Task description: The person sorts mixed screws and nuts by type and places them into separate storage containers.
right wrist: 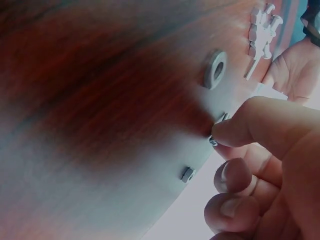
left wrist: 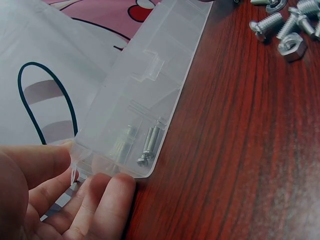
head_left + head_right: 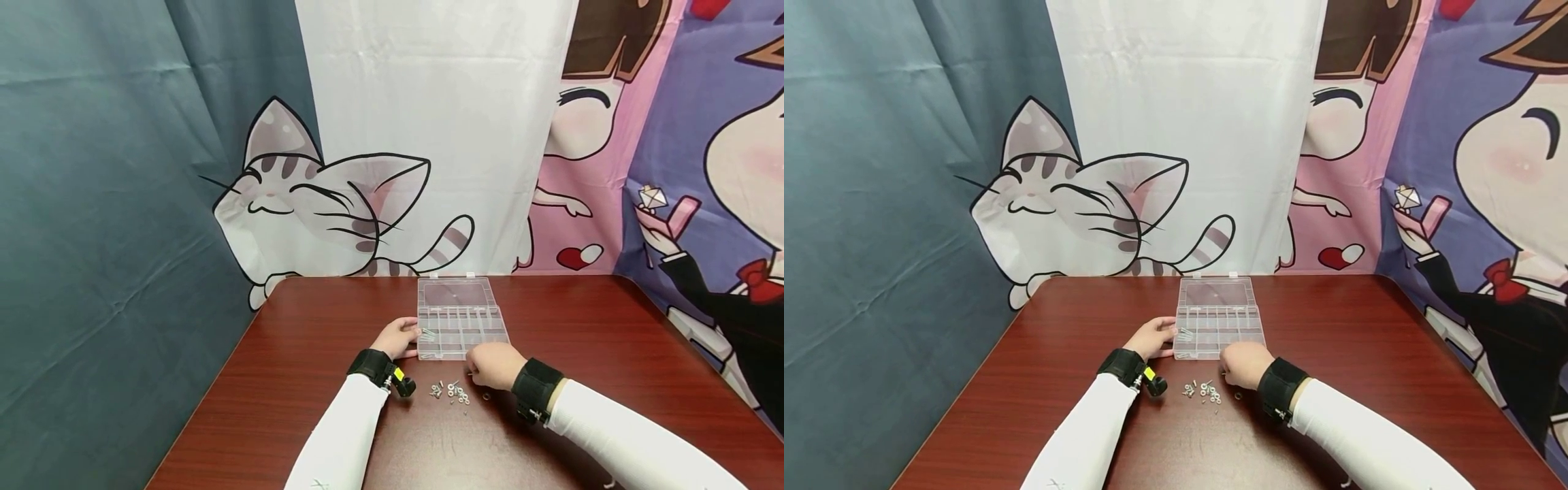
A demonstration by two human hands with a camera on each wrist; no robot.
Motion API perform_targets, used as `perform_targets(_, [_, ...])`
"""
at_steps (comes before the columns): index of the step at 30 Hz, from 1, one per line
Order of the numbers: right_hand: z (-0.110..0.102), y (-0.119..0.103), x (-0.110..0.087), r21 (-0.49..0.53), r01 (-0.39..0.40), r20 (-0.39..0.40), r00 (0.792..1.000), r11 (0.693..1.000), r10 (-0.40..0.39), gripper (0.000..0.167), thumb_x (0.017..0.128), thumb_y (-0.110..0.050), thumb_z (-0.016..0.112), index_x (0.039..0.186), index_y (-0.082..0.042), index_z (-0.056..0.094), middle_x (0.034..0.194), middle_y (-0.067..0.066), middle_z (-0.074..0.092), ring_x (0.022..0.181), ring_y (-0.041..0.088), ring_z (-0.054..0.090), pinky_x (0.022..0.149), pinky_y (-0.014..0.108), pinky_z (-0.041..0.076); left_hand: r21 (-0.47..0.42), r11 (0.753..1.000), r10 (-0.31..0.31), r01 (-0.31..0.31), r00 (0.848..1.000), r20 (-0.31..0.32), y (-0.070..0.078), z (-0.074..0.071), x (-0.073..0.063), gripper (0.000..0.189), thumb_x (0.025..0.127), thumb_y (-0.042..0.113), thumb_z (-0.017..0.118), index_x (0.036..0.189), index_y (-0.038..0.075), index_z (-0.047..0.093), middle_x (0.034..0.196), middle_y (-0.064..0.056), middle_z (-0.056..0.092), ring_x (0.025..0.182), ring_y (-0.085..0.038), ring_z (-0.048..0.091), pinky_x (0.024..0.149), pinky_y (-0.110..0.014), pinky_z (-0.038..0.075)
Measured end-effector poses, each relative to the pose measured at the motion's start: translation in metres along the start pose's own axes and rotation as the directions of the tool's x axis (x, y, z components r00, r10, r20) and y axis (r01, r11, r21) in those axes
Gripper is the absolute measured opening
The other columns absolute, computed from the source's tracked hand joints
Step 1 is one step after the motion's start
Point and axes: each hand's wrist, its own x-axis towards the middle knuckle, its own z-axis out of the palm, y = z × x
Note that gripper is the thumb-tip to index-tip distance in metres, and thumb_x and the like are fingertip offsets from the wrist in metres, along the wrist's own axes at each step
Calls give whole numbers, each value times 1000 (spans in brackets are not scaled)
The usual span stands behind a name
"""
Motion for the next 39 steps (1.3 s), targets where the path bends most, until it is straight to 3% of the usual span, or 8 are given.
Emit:
perform_targets(7, [-4, -3, -1, 64, -20, 11, 1000, 998, 19, 29, 76, -11, 74, 65, -20, 49, 60, -12, 40, 54, 7, 37, 50, 25, 32, -13, 1000, -2, 2, 1000, 8, 0, 0, 0, 45, 102, 11, 56, 144, 2, 46, 134, -18, 56, 104, -25, 63, 76, -38, 59])
perform_targets(16, [-10, -8, 10, 184, -12, -112, 993, 983, 33, 16, 80, -5, 69, 77, -15, 57, 66, -11, 50, 60, 6, 45, 55, 25, 40, -1, 1000, 6, -6, 1000, -5, 7, 1, -10, 45, 102, 9, 55, 144, -1, 45, 132, -19, 56, 104, -26, 63, 76, -38, 59])
perform_targets(20, [-10, -11, 20, 177, -26, -172, 983, 984, 57, 8, 84, -3, 68, 89, -10, 69, 77, -7, 65, 69, 8, 59, 64, 29, 50, 1, 1000, 9, -9, 1000, -6, 14, 1, -16, 44, 102, 8, 53, 145, -2, 44, 133, -20, 56, 107, -29, 62, 77, -39, 59])
perform_targets(27, [-11, -25, 46, 158, -31, -190, 980, 987, 61, 8, 90, -7, 69, 94, -9, 76, 86, -1, 72, 81, 16, 67, 74, 38, 55, -2, 1000, 7, -7, 1000, -10, 1, 2, -3, 44, 101, 10, 56, 144, 0, 46, 132, -19, 56, 105, -25, 62, 75, -38, 59])
perform_targets(35, [-1, -30, 73, 95, 6, -198, 980, 995, 13, 8, 89, -6, 69, 90, -10, 77, 83, 1, 73, 77, 19, 68, 69, 37, 55, -3, 1000, 4, -4, 1000, -4, 0, 2, -4, 44, 101, 10, 57, 143, 1, 48, 136, -18, 54, 107, -25, 61, 75, -38, 59])
perform_targets(39, [1, -32, 79, 84, -12, -176, 984, 996, 26, 9, 89, -5, 70, 84, -10, 76, 79, 0, 71, 74, 19, 67, 66, 37, 54, -1, 1000, 1, -1, 1000, -11, 2, 0, -5, 43, 101, 11, 57, 143, 3, 48, 135, -18, 55, 106, -25, 62, 74, -37, 59])
